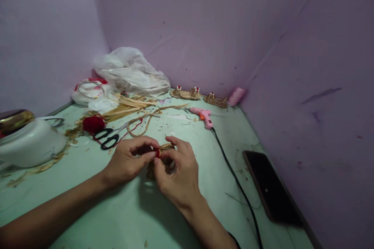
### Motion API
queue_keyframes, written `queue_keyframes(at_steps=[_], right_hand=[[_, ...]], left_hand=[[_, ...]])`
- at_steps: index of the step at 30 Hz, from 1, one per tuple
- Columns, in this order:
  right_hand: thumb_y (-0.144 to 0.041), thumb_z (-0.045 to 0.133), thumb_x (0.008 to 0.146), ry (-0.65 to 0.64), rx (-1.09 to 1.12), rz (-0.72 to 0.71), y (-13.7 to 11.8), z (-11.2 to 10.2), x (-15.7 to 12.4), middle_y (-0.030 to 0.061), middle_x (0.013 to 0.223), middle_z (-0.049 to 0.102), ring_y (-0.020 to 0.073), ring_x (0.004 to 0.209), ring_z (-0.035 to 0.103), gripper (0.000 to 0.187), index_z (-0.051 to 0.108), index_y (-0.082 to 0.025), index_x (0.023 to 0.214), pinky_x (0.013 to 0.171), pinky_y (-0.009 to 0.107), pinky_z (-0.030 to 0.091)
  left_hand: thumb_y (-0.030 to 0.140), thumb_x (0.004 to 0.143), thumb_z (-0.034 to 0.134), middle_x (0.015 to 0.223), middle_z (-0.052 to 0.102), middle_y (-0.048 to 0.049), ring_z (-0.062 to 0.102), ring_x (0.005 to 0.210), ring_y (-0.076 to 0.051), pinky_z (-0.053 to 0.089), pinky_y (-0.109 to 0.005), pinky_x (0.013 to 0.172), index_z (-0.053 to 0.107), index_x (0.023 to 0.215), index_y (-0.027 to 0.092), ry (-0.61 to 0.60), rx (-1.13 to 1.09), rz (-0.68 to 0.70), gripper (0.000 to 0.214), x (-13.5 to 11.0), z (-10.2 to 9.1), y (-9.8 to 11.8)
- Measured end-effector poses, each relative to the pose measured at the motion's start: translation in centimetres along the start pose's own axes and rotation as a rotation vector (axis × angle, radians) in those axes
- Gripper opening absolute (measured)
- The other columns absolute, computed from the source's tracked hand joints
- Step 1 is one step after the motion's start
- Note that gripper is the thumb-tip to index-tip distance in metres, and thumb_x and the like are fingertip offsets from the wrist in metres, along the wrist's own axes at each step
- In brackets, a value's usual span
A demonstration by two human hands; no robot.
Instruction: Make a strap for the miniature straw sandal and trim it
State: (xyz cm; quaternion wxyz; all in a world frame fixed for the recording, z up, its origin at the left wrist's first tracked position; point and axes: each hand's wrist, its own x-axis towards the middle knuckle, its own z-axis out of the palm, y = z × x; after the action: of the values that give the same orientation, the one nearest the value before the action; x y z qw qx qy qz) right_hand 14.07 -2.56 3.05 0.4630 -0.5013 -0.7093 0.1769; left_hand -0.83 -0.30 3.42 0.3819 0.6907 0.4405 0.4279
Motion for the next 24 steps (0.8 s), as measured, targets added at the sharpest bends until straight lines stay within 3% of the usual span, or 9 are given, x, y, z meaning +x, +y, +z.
queue_keyframes(at_steps=[7, 12, 18, 21, 24], right_hand=[[-0.027, 0.058, 0.072, -0.098, 0.309, 0.253, 0.2, -1.7, 1.0, 0.0085, 0.102, 0.064, 0.0240, 0.100, 0.056, 0.010, 0.062, -0.020, 0.066, 0.089, 0.039, 0.040], [-0.037, 0.057, 0.074, -0.117, 0.585, 0.458, 1.6, -3.1, 1.6, 0.0062, 0.091, 0.066, 0.0192, 0.085, 0.059, 0.020, 0.061, -0.019, 0.081, 0.078, 0.034, 0.044], [-0.041, 0.063, 0.068, -0.034, 0.544, 0.548, 3.3, -3.1, 2.2, -0.0032, 0.064, 0.055, 0.0090, 0.051, 0.047, 0.028, 0.055, -0.018, 0.082, 0.050, 0.023, 0.039], [-0.039, 0.068, 0.064, -0.098, 0.455, 0.556, 4.3, -2.1, 2.3, -0.0015, 0.065, 0.057, 0.0106, 0.055, 0.049, 0.032, 0.059, -0.015, 0.083, 0.052, 0.023, 0.039], [-0.040, 0.069, 0.063, -0.198, 0.568, 0.611, 5.4, -1.2, 2.3, -0.0005, 0.062, 0.059, 0.0120, 0.055, 0.052, 0.030, 0.061, -0.014, 0.077, 0.055, 0.025, 0.041]], left_hand=[[0.019, 0.067, 0.058, 0.075, 0.068, -0.0038, 0.059, 0.064, -0.013, 0.047, -0.023, 0.061, 0.065, 0.078, 0.014, -0.024, -0.065, -0.109, 0.014, 0.5, 0.0, 0.4], [0.021, 0.065, 0.059, 0.072, 0.065, -0.0034, 0.056, 0.062, -0.013, 0.045, -0.024, 0.060, 0.063, 0.077, 0.013, -0.037, -0.139, -0.177, 0.015, 0.9, 0.0, 0.1], [0.021, 0.065, 0.060, 0.071, 0.063, -0.0022, 0.054, 0.063, -0.011, 0.044, -0.023, 0.060, 0.062, 0.077, 0.013, -0.070, -0.220, -0.203, 0.014, 1.7, 0.4, -0.5], [0.020, 0.064, 0.060, 0.070, 0.063, -0.0022, 0.055, 0.064, -0.012, 0.044, -0.023, 0.060, 0.063, 0.076, 0.013, -0.151, -0.273, -0.188, 0.014, 3.0, 1.3, -1.2], [0.019, 0.062, 0.061, 0.078, 0.064, -0.0042, 0.054, 0.063, -0.011, 0.044, -0.023, 0.059, 0.063, 0.084, 0.012, -0.184, -0.294, -0.187, 0.023, 4.2, 2.2, -1.9]])
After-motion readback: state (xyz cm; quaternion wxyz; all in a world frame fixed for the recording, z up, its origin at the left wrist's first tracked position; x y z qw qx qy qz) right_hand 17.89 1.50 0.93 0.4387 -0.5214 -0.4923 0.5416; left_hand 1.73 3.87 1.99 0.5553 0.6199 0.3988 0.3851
